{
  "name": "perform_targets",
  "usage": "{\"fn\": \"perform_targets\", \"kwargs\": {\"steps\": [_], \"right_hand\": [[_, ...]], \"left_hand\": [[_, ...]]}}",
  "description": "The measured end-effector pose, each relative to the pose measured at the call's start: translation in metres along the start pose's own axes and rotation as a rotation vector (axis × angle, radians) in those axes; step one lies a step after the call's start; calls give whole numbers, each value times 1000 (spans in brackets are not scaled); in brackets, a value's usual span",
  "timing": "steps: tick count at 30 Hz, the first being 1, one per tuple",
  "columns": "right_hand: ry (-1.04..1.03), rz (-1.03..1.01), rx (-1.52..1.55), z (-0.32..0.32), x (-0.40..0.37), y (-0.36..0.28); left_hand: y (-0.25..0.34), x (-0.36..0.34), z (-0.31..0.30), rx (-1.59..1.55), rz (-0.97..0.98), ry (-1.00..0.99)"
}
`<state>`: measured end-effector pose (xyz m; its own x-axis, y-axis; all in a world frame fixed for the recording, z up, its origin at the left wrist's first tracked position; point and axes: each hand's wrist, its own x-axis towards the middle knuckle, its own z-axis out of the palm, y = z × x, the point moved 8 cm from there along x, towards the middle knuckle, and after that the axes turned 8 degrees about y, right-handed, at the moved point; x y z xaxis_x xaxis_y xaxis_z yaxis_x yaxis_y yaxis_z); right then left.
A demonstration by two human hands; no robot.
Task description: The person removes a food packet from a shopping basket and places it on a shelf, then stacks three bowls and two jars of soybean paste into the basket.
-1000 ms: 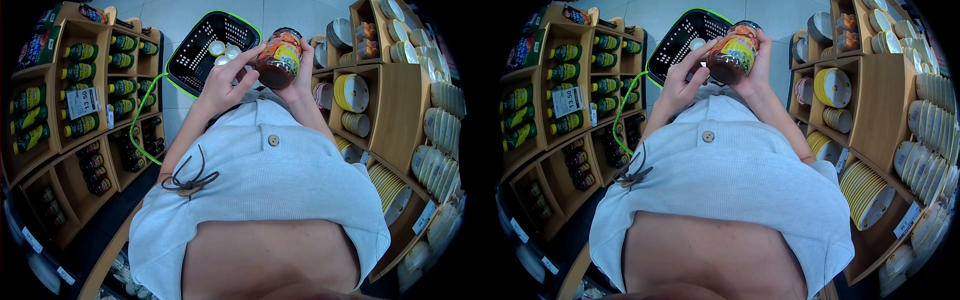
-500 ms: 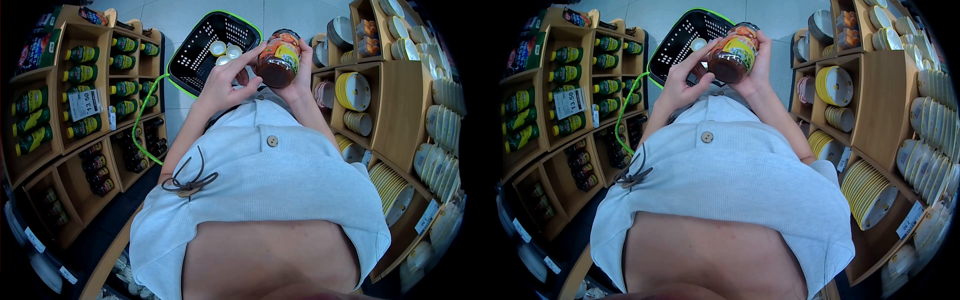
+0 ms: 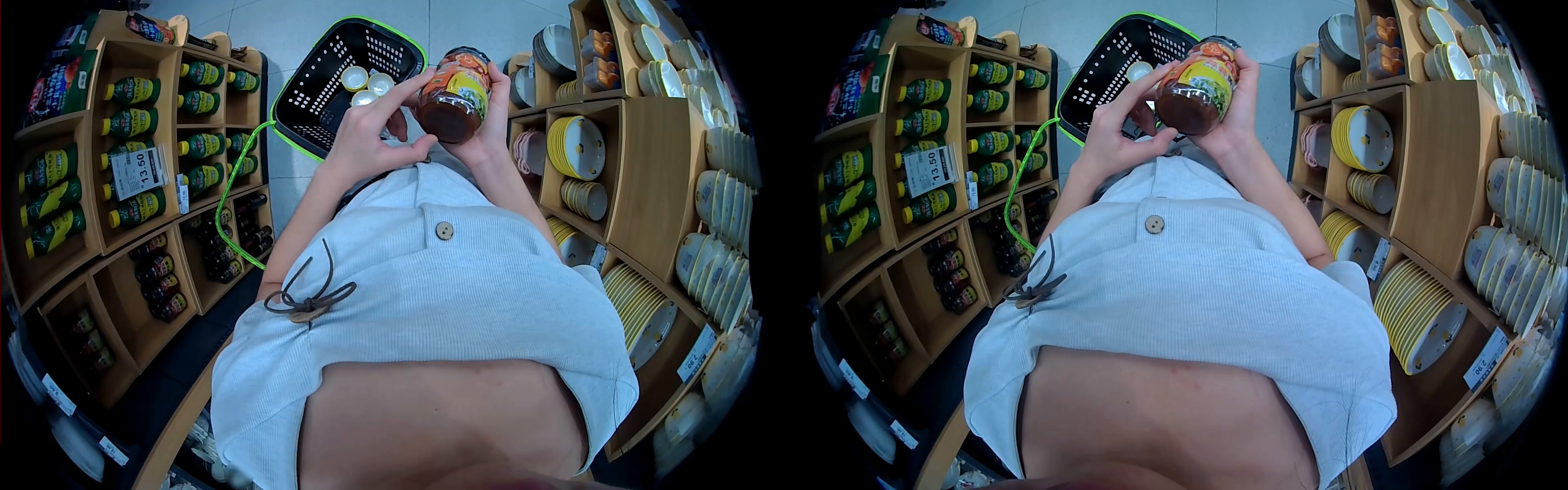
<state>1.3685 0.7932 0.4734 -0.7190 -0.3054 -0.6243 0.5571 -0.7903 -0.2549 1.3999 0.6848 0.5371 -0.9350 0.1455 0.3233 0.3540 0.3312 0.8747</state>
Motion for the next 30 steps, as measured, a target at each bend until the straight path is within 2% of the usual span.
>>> {"fn": "perform_targets", "kwargs": {"steps": [4, 13, 19, 22, 30], "right_hand": [[1, -21, -23, -1, 2, -2], [-42, -55, -64, 6, 5, -6], [24, -89, -117, 6, 5, -6], [63, -120, -146, 8, 3, -7], [64, -229, -215, 14, 1, -14]], "left_hand": [[-3, 1, 0, 25, 30, 50], [-15, 2, 4, 54, -36, 93], [-18, 3, 6, 33, -83, 100], [-20, 2, 10, -26, -175, 10], [-30, -2, 20, -348, -293, 22]]}}
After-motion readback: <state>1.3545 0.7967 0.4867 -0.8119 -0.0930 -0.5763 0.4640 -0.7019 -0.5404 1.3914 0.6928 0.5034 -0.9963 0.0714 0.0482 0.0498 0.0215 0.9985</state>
